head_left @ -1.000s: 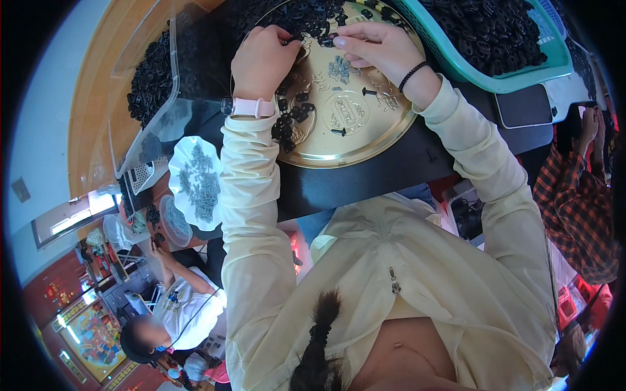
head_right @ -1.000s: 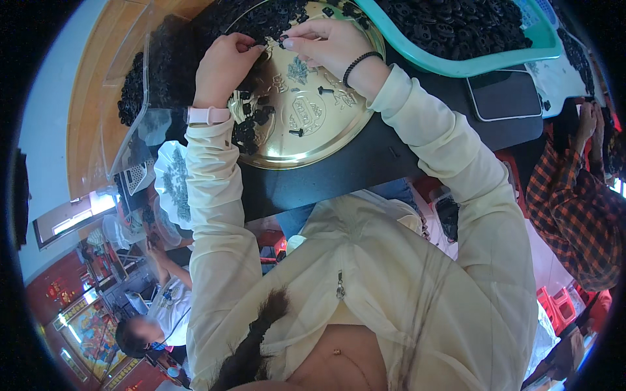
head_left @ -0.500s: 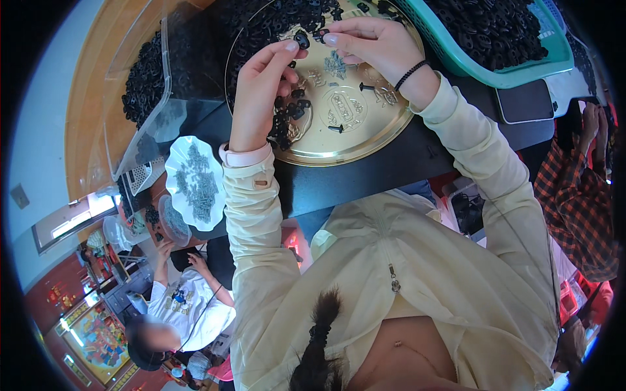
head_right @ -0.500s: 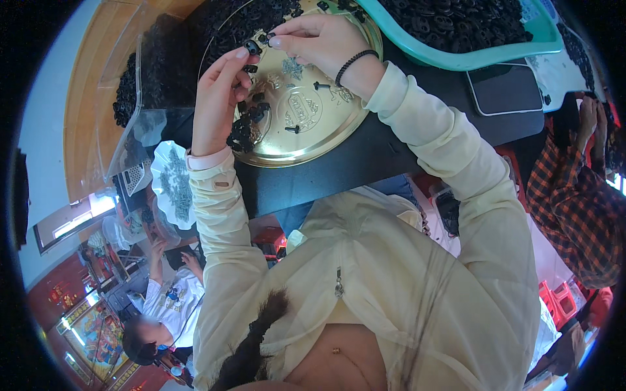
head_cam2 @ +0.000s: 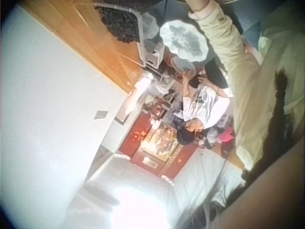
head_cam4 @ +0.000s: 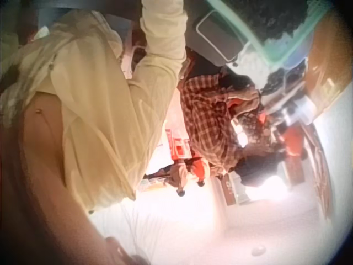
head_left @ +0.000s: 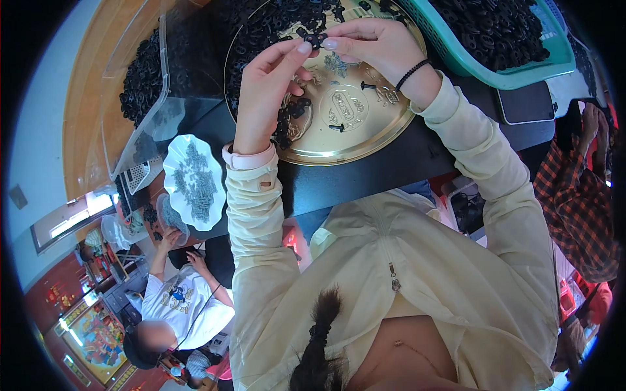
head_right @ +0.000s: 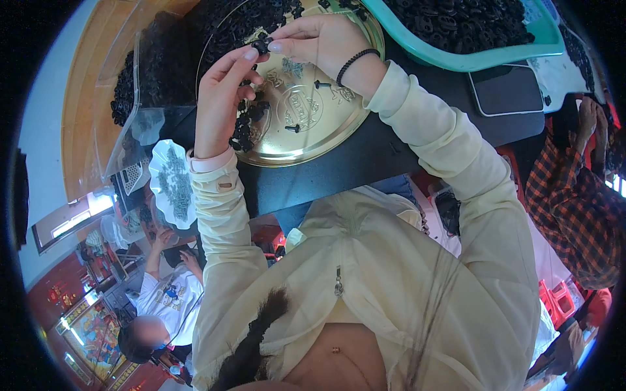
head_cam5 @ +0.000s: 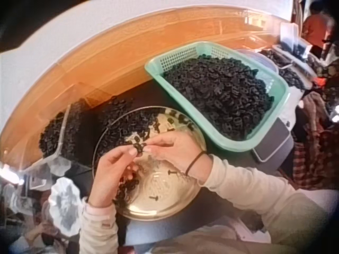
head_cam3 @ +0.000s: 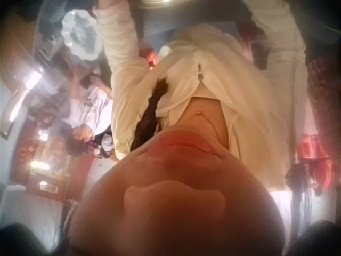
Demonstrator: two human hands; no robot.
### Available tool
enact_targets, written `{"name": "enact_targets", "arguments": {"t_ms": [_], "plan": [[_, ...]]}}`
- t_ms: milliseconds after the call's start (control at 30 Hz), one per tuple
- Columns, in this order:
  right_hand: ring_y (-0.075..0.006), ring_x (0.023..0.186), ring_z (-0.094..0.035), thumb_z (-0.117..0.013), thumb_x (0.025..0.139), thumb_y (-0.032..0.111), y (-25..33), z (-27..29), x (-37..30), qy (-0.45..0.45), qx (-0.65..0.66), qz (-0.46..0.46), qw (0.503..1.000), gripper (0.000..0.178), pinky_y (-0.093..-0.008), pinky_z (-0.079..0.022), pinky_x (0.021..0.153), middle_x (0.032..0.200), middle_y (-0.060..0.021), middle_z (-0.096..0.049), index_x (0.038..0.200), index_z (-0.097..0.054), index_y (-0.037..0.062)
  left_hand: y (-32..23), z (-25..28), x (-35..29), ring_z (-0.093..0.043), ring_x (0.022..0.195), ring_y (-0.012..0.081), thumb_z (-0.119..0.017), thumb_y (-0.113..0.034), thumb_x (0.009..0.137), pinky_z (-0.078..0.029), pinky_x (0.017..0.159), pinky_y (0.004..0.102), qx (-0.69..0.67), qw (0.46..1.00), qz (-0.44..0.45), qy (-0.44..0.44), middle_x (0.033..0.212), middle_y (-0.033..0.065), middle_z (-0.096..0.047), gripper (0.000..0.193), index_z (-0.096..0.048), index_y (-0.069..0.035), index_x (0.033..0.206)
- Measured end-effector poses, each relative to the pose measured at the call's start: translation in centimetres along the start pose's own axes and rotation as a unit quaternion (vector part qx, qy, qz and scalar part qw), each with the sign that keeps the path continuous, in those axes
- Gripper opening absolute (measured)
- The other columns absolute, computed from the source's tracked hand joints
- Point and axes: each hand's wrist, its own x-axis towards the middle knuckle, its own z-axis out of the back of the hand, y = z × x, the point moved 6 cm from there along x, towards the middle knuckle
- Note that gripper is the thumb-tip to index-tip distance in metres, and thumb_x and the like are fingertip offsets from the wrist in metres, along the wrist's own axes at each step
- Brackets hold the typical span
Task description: The person assembles small black plastic hair accessories by hand. They pick up a black plastic base and a metal screw, then insert the screw into the base. The person repeats this process, handling the components one at a time and placing the finished items onto a gold tray.
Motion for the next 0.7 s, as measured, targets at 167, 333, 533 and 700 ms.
{"name": "enact_targets", "arguments": {"t_ms": [167, 333, 533, 700], "plan": [[-0.0114, 0.083, -0.062, -0.070, 0.081, 0.024, 0.1, -0.5, 0.1, 0.054, 0.018, -0.005, 0.998, 0.032, -0.0230, -0.052, 0.075, 0.096, -0.0057, -0.067, 0.108, -0.066, 0.0073, -0.4, 0.1, -0.3, -0.060, 0.073, 0.0067, -0.064, -0.022, 0.087, -0.046, 0.060, 0.0186, 0.042, 0.999, -0.021, 0.007, 0.089, 0.0039, -0.068, 0.025, -0.065, -0.002, 0.103], [-0.0105, 0.092, -0.062, -0.062, 0.088, 0.019, 1.3, -1.8, -0.4, 0.153, 0.082, -0.040, 0.984, 0.039, -0.0226, -0.051, 0.080, 0.109, -0.0045, -0.063, 0.124, -0.055, 0.0064, -0.6, 0.4, -0.9, -0.063, 0.078, 0.0092, -0.063, -0.020, 0.088, -0.048, 0.061, 0.0194, -0.004, 0.998, -0.007, 0.066, 0.089, 0.0052, -0.069, 0.024, -0.066, -0.002, 0.104], [-0.0122, 0.097, -0.061, -0.058, 0.091, 0.018, 2.1, -2.6, -0.8, 0.224, 0.096, -0.033, 0.969, 0.038, -0.0236, -0.052, 0.080, 0.110, -0.0040, -0.063, 0.127, -0.053, 0.0080, -1.2, 0.6, -1.6, -0.064, 0.080, 0.0110, -0.062, -0.020, 0.089, -0.050, 0.062, 0.0211, -0.011, 0.996, -0.021, 0.091, 0.091, 0.0071, -0.069, 0.026, -0.065, -0.002, 0.107], [-0.0123, 0.096, -0.062, -0.057, 0.091, 0.017, 1.7, -2.4, -0.5, 0.182, 0.075, -0.003, 0.981, 0.037, -0.0237, -0.052, 0.080, 0.107, -0.0053, -0.064, 0.126, -0.054, 0.0071, -1.8, 0.3, -1.5, -0.064, 0.080, 0.0106, -0.062, -0.019, 0.089, -0.050, 0.062, 0.0208, 0.007, 0.997, -0.044, 0.059, 0.091, 0.0074, -0.068, 0.027, -0.064, -0.001, 0.108]]}}
